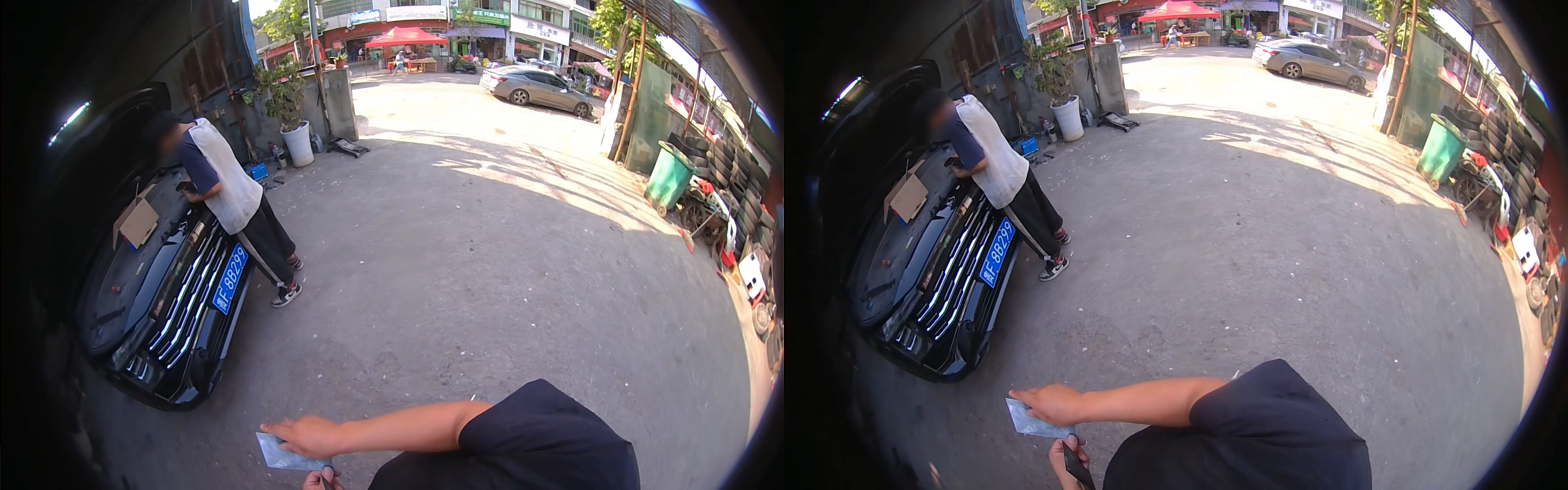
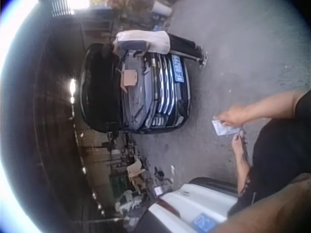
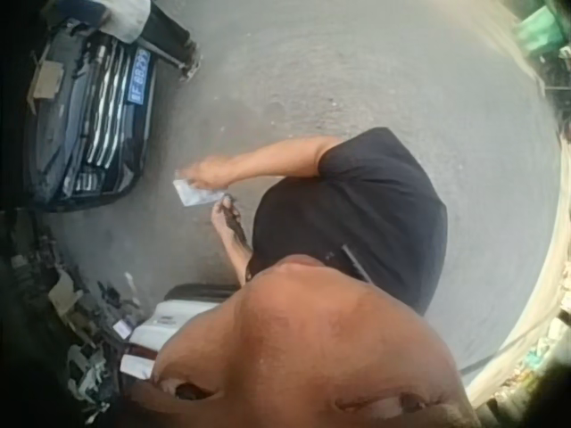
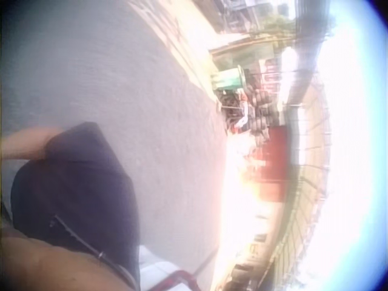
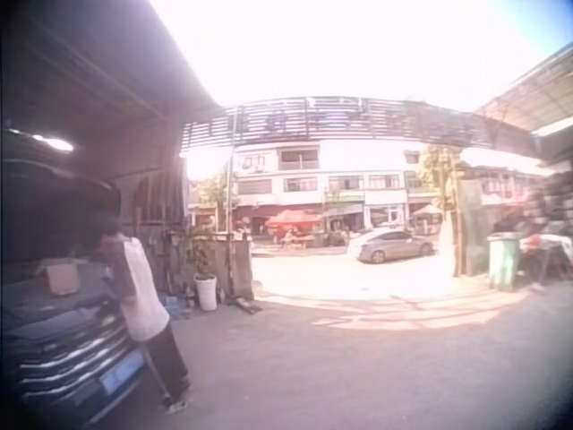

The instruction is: The person sands a taped-off section on the rear quarter panel of a white car using a sanding block. They then walk to a workbench, open a container of filler, and apply the filler to the sanding block.

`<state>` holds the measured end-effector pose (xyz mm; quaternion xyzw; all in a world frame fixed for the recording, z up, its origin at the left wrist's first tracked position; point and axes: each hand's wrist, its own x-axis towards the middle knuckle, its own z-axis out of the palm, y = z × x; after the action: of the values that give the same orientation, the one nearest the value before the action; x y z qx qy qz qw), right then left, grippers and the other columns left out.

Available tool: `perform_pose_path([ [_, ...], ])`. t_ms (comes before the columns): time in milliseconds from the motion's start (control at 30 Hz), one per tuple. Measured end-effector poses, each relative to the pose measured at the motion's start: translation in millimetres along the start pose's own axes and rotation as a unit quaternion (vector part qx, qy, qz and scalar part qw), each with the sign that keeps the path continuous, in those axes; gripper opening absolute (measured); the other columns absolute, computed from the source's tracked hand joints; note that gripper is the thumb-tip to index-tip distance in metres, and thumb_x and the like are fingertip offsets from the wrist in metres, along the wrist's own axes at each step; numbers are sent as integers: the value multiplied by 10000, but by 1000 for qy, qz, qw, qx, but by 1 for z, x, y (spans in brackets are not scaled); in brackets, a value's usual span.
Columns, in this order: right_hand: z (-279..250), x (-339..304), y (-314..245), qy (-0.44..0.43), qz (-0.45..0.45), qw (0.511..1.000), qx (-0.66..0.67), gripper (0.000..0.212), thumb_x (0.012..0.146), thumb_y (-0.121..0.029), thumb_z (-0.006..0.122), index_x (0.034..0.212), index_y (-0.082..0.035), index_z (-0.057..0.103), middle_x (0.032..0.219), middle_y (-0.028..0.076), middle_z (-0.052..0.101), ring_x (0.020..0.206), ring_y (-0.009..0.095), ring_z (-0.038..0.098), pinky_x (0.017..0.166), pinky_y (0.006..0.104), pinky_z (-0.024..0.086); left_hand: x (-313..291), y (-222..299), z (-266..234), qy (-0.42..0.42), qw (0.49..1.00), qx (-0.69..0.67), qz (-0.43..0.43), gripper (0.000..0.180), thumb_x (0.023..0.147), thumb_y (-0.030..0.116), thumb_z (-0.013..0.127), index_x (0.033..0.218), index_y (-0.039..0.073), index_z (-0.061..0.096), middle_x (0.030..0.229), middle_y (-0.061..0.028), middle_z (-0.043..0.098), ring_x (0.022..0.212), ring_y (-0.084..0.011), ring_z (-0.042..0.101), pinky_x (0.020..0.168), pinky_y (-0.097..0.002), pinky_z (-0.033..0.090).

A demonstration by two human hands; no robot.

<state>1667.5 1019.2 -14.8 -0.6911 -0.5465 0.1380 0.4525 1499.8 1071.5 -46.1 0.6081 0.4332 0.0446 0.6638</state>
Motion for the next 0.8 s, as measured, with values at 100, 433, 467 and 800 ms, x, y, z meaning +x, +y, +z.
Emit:
perform_pose_path([
  [100,-6,-2,-10,-55,21,998,-13,541,923,-202,525,1425,-106,347,1217,201,568,935,416,615,791,477,503,-1,-1,-5,12,1000,-4,6,115,884,217,612,832,114,611,571,36,453,463,-84,414,413,-224,273],
  [433,-5,-30,-12,-106,-27,994,0,574,904,-168,543,1422,-49,325,1210,221,558,960,431,596,805,487,482,35,-29,-77,-93,973,-165,132,213,901,248,604,803,78,521,553,-12,474,390,-108,412,334,-234,304],
  [467,-6,-35,-6,-116,-23,993,-7,580,901,-168,548,1420,-40,324,1217,224,556,962,431,596,802,487,482,-2,7,-53,-50,975,-191,102,176,895,262,616,836,110,551,563,18,455,433,-94,411,375,-223,286],
  [800,-18,-44,-5,-150,-113,982,-31,613,845,-193,619,1387,-35,380,1009,213,642,863,406,621,730,492,488,-12,24,-49,55,987,-129,82,197,906,375,539,902,182,582,689,48,513,542,-76,386,474,-226,277],
])
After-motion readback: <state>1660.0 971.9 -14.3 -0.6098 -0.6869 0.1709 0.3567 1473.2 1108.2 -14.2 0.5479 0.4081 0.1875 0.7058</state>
